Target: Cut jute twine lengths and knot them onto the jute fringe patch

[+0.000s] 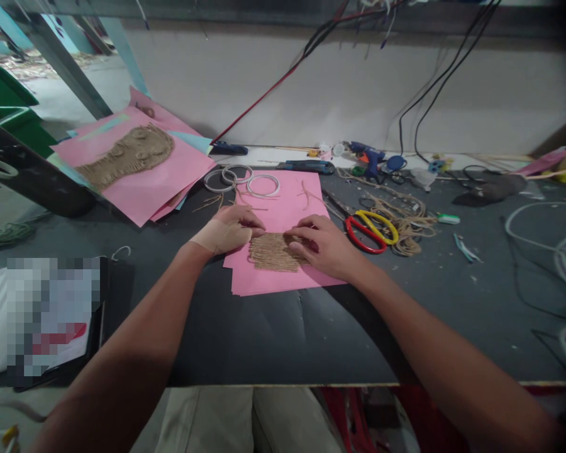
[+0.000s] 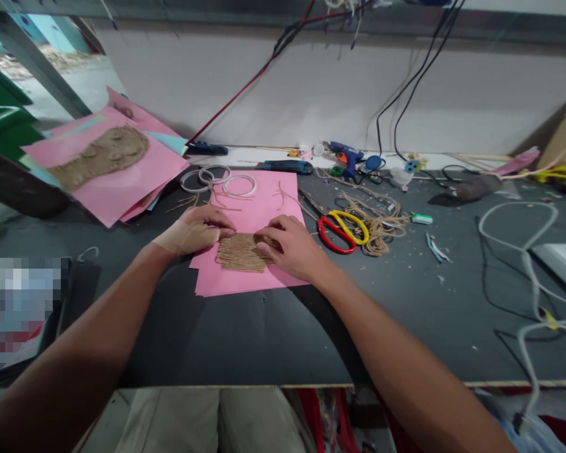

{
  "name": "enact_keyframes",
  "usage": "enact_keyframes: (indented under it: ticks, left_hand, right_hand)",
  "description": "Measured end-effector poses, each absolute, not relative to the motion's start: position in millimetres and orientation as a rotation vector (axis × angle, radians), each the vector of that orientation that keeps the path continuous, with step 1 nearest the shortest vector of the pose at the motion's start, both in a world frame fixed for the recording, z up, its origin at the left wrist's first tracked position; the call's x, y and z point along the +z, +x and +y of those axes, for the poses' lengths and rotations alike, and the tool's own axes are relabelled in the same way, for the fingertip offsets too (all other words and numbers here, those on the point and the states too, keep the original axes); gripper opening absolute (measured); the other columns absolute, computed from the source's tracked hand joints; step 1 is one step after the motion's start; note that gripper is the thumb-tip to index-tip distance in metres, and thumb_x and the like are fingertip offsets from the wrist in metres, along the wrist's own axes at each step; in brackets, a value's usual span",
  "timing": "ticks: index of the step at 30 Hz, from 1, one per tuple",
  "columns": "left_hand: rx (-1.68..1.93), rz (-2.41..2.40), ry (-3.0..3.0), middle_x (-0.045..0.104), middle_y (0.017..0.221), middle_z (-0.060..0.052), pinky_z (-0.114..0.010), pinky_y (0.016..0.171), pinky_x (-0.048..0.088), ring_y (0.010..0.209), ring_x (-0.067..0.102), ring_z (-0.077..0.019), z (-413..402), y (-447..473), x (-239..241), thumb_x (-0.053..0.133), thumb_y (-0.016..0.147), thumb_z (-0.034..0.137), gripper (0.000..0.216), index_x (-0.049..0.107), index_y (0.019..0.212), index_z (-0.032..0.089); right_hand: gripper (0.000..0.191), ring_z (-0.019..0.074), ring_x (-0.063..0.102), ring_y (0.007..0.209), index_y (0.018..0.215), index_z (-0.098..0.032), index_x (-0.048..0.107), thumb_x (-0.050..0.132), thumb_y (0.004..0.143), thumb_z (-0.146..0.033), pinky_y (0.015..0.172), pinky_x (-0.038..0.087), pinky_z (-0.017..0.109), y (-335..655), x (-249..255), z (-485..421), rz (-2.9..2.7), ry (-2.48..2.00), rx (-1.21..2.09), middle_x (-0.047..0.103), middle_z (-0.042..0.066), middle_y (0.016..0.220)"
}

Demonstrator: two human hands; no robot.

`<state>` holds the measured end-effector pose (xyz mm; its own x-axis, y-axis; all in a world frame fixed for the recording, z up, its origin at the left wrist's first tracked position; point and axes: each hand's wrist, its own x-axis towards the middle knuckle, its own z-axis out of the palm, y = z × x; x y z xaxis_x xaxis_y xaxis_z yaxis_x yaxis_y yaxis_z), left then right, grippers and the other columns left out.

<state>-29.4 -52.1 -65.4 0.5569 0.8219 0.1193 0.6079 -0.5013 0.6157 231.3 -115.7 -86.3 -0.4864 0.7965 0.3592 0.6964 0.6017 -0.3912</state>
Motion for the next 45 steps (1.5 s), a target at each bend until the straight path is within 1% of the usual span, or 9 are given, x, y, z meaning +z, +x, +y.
enact_keyframes:
  ticks: [8, 11, 16, 25, 28, 31, 35, 41, 45]
  left_hand:
    - [0.561, 1.120, 2.350, 0.076, 0.088, -0.003, -0.034, 0.085, 0.048, 0.088, 0.065, -0.0201, -51.5, -29.0, -67.4, 0.066, 0.078, 0.020, 0.013, 0.079, 0.079, 0.023]
    - [0.533, 1.103, 2.354, 0.075, 0.088, -0.003, -0.034, 0.085, 0.049, 0.088, 0.065, -0.0201, -52.4, -28.8, -67.6, 0.066, 0.080, 0.022, 0.014, 0.080, 0.082, 0.023]
    - [0.569, 1.047, 2.348, 0.074, 0.092, -0.003, -0.036, 0.089, 0.049, 0.095, 0.065, -0.0212, -56.0, -28.6, -67.7, 0.071, 0.081, 0.026, 0.013, 0.081, 0.089, 0.026]
    - [0.624, 1.021, 2.369, 0.074, 0.088, -0.002, -0.036, 0.085, 0.050, 0.089, 0.066, -0.0199, -55.0, -26.1, -71.4, 0.076, 0.079, 0.023, 0.006, 0.080, 0.082, 0.026]
    - [0.584, 1.055, 2.346, 0.075, 0.088, -0.002, -0.036, 0.083, 0.051, 0.089, 0.067, -0.0205, -55.5, -24.0, -69.9, 0.076, 0.078, 0.021, 0.008, 0.080, 0.085, 0.025]
    - [0.568, 1.087, 2.347, 0.076, 0.091, -0.003, -0.037, 0.084, 0.052, 0.090, 0.067, -0.0210, -55.9, -23.6, -69.0, 0.075, 0.079, 0.023, 0.011, 0.081, 0.088, 0.026]
    - [0.572, 1.058, 2.367, 0.074, 0.091, -0.003, -0.038, 0.085, 0.051, 0.090, 0.066, -0.0209, -55.7, -26.3, -69.2, 0.076, 0.079, 0.026, 0.009, 0.082, 0.086, 0.027]
    - [0.517, 1.107, 2.414, 0.073, 0.095, -0.004, -0.038, 0.090, 0.049, 0.096, 0.065, -0.0228, -59.6, -26.8, -65.2, 0.079, 0.077, 0.038, 0.014, 0.082, 0.087, 0.028]
    - [0.528, 1.093, 2.385, 0.073, 0.095, -0.004, -0.037, 0.089, 0.049, 0.095, 0.065, -0.0218, -59.6, -25.7, -64.3, 0.077, 0.079, 0.034, 0.012, 0.082, 0.087, 0.027]
  right_hand:
    - [0.027, 0.0266, 0.058, 0.107, 0.116, -0.025, 0.074, 0.059, 0.097, -0.037, 0.098, 0.049, 0.045, 231.9, -86.4, -114.6, -2.326, -1.180, 0.268, 0.063, 0.011, 0.113]
    - [0.027, 0.0265, 0.058, 0.107, 0.116, -0.024, 0.074, 0.059, 0.097, -0.037, 0.098, 0.049, 0.045, 232.4, -87.8, -113.9, -2.331, -1.176, 0.254, 0.063, 0.011, 0.113]
    - [0.027, 0.0262, 0.058, 0.106, 0.117, -0.024, 0.075, 0.060, 0.097, -0.035, 0.098, 0.050, 0.045, 231.9, -87.6, -115.0, -2.337, -1.180, 0.236, 0.063, 0.011, 0.114]
    - [0.028, 0.0262, 0.059, 0.107, 0.117, -0.024, 0.075, 0.059, 0.098, -0.035, 0.097, 0.050, 0.045, 231.6, -87.3, -115.4, -2.331, -1.186, 0.248, 0.063, 0.011, 0.114]
    - [0.027, 0.0261, 0.059, 0.106, 0.118, -0.024, 0.075, 0.060, 0.097, -0.034, 0.096, 0.051, 0.045, 232.0, -89.2, -114.2, -2.329, -1.182, 0.248, 0.064, 0.011, 0.114]
    - [0.027, 0.0255, 0.059, 0.105, 0.119, -0.024, 0.075, 0.060, 0.097, -0.033, 0.096, 0.051, 0.044, 232.6, -90.2, -113.4, -2.324, -1.175, 0.253, 0.064, 0.010, 0.113]
    - [0.028, 0.0256, 0.059, 0.106, 0.119, -0.023, 0.075, 0.059, 0.098, -0.033, 0.096, 0.051, 0.044, 232.8, -88.2, -114.2, -2.332, -1.173, 0.257, 0.064, 0.011, 0.113]
    - [0.032, 0.0276, 0.058, 0.107, 0.118, -0.020, 0.076, 0.058, 0.098, -0.038, 0.097, 0.050, 0.046, 231.6, -85.8, -115.5, -2.345, -1.191, 0.281, 0.062, 0.013, 0.114]
    - [0.033, 0.0269, 0.058, 0.108, 0.119, -0.022, 0.075, 0.056, 0.099, -0.041, 0.099, 0.049, 0.045, 232.6, -87.7, -112.7, -2.325, -1.183, 0.269, 0.063, 0.012, 0.113]
